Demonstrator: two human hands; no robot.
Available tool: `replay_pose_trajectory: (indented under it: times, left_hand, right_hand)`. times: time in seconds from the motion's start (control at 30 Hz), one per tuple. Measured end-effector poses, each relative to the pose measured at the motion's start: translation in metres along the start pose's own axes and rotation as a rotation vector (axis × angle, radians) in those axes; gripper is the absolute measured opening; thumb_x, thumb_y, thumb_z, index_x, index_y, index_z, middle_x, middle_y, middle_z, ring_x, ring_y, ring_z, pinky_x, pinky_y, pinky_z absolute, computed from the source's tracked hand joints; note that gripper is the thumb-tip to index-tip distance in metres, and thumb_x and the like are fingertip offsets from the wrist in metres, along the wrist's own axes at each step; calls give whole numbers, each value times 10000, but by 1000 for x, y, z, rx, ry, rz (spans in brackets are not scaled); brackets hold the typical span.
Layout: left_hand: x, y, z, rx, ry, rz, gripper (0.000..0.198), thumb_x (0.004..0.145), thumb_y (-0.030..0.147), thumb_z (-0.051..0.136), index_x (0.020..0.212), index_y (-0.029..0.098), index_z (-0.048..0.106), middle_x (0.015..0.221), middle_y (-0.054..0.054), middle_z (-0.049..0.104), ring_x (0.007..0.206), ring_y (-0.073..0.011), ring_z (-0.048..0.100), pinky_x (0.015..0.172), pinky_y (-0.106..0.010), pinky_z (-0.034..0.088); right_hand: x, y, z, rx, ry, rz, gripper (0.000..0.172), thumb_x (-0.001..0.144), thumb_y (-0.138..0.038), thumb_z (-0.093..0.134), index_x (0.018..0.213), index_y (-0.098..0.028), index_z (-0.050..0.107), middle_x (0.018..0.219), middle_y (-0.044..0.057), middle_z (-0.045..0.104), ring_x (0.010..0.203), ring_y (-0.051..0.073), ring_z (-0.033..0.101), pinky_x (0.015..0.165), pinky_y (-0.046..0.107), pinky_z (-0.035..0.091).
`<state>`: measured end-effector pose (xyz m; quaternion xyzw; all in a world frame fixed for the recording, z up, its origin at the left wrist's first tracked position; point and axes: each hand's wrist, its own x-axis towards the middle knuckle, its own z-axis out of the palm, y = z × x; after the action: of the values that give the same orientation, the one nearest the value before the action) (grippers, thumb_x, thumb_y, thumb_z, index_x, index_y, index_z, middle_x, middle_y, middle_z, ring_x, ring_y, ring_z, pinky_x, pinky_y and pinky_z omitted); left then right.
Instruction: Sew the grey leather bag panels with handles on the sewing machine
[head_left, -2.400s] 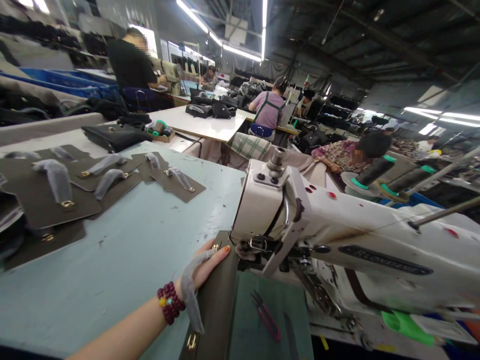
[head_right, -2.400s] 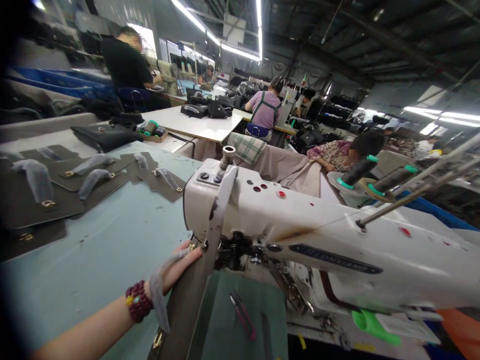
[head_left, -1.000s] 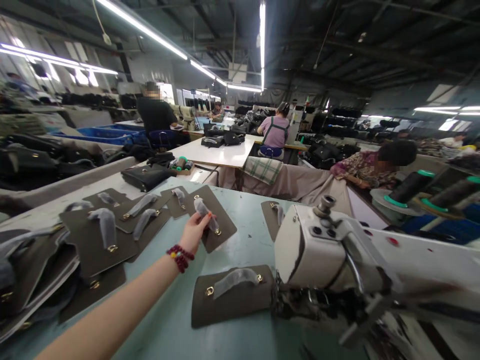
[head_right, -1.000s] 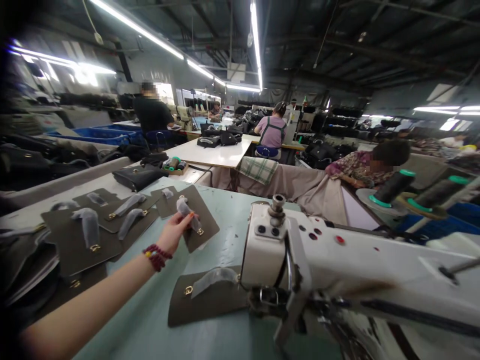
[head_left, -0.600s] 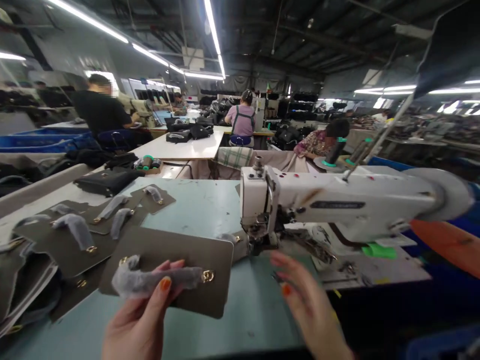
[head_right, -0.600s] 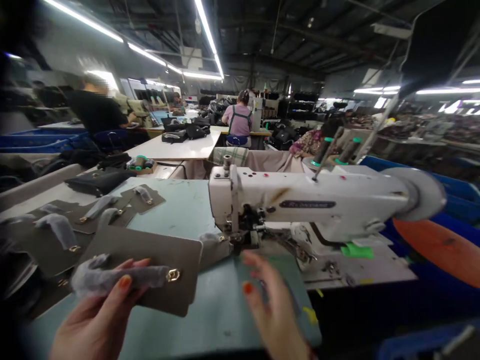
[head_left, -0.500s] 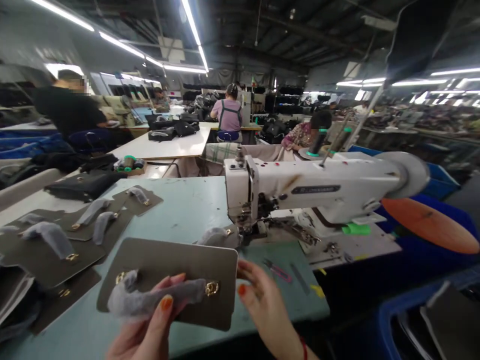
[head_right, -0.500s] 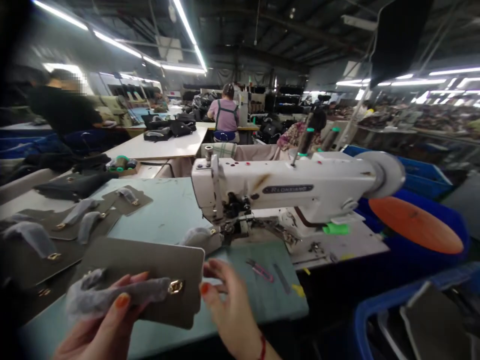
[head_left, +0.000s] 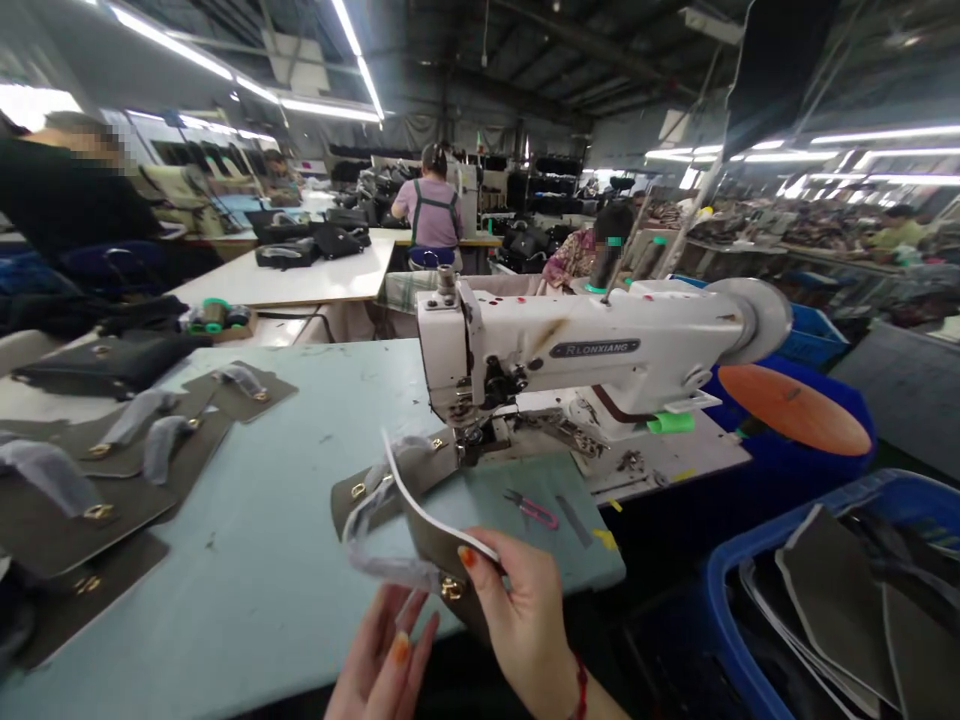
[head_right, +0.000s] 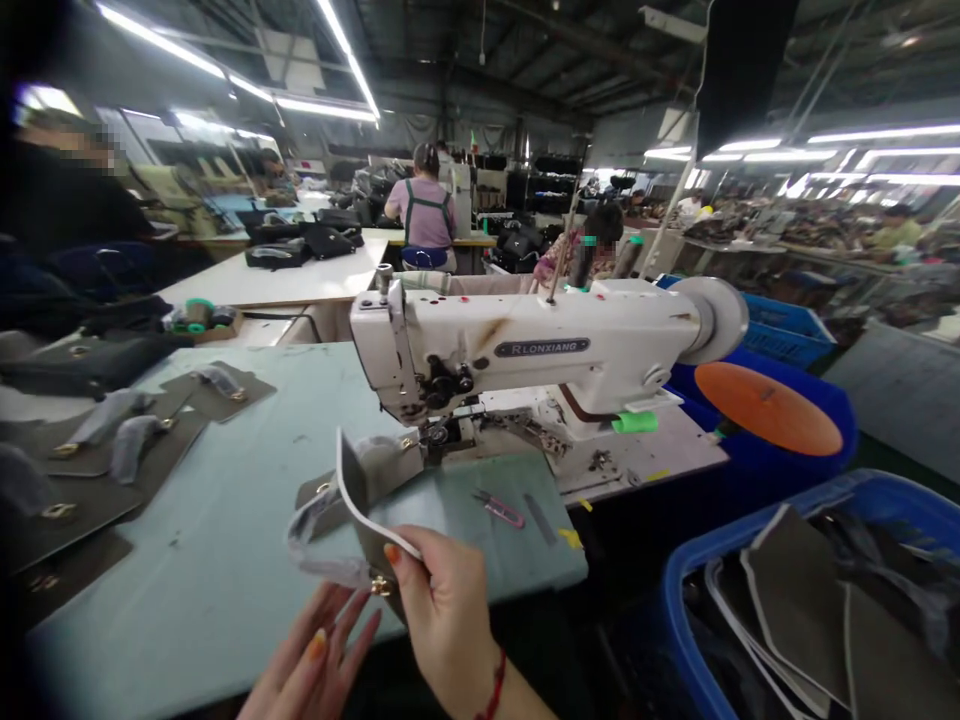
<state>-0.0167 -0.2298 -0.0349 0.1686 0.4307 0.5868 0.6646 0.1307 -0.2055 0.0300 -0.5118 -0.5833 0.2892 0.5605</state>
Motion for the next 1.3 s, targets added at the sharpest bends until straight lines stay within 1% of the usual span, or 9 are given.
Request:
replay_pose_trajectory:
  times: [0.1,0.2,0.3,0.4,0.53,0.7,0.9,1.03,1.3]
  left_hand:
    - [0,1,13,-85,-135,-198,411,725,494,787,1092,314,750,1329,-53,660,1397,-349,417,1074,-460,459]
    - [3,10,27,-113,-187,-303,428,779,475,749,1142,248,740,1263,-94,694,1319,-319,515,1068,-391,461]
    - [13,18,34,-47,-89,-206,507,740,416,803,1175,180,694,1111,-98,737,1054,-259,673,872,-287,563]
    - [27,26,33,48,49,-32,533,663,344,872,1120,190,643,929,-26,735,802,-180,686,709,-244,578]
    - [49,40,33,208,55,34,466,635,341,883,975,138,637,831,-34,721,701,-159,645,649,-244,557]
    - [81,52,46,359,-27,7,456,656,375,857,965,112,647,859,-68,735,721,-173,647,655,-255,540]
    - [137,49,69,428,-106,22,511,667,357,837,1069,132,617,939,-70,743,705,-172,656,661,-285,541]
    - [169,50,82,467,-142,46,524,672,353,821,1099,124,624,1022,-99,745,768,-202,683,700,-307,540]
    - [195,52,94,530,-184,133,471,663,324,820,1060,132,654,1004,-93,755,860,-239,690,766,-337,540]
  right_hand:
    - [-7,4,10,108,-42,86,292,970,-360,536,871,-160,723,698,34,657,635,146,597,594,211,435]
    - [-15,9,23,263,-96,247,393,955,-461,541,789,-135,684,656,22,593,603,131,525,549,209,412]
    - [-20,16,31,358,-108,419,485,920,-565,553,728,-127,638,632,10,539,590,122,499,532,203,424]
    - [-15,21,27,380,-161,544,480,865,-611,610,804,-135,631,679,29,599,600,144,580,522,208,476]
    - [1,26,17,213,-243,475,401,909,-531,608,803,-145,636,691,56,679,591,145,647,545,201,477]
    - [21,44,21,180,-264,446,533,989,-535,462,665,-141,615,578,41,635,479,100,587,480,179,400]
    - [48,80,34,306,-147,552,562,941,-635,472,712,-136,596,552,41,646,410,92,562,421,171,339]
    - [69,96,39,335,-98,564,569,919,-653,492,731,-128,602,561,54,664,402,97,572,407,174,334]
    - [89,101,43,370,-48,576,556,907,-657,482,747,-138,598,521,37,653,379,104,581,395,171,333]
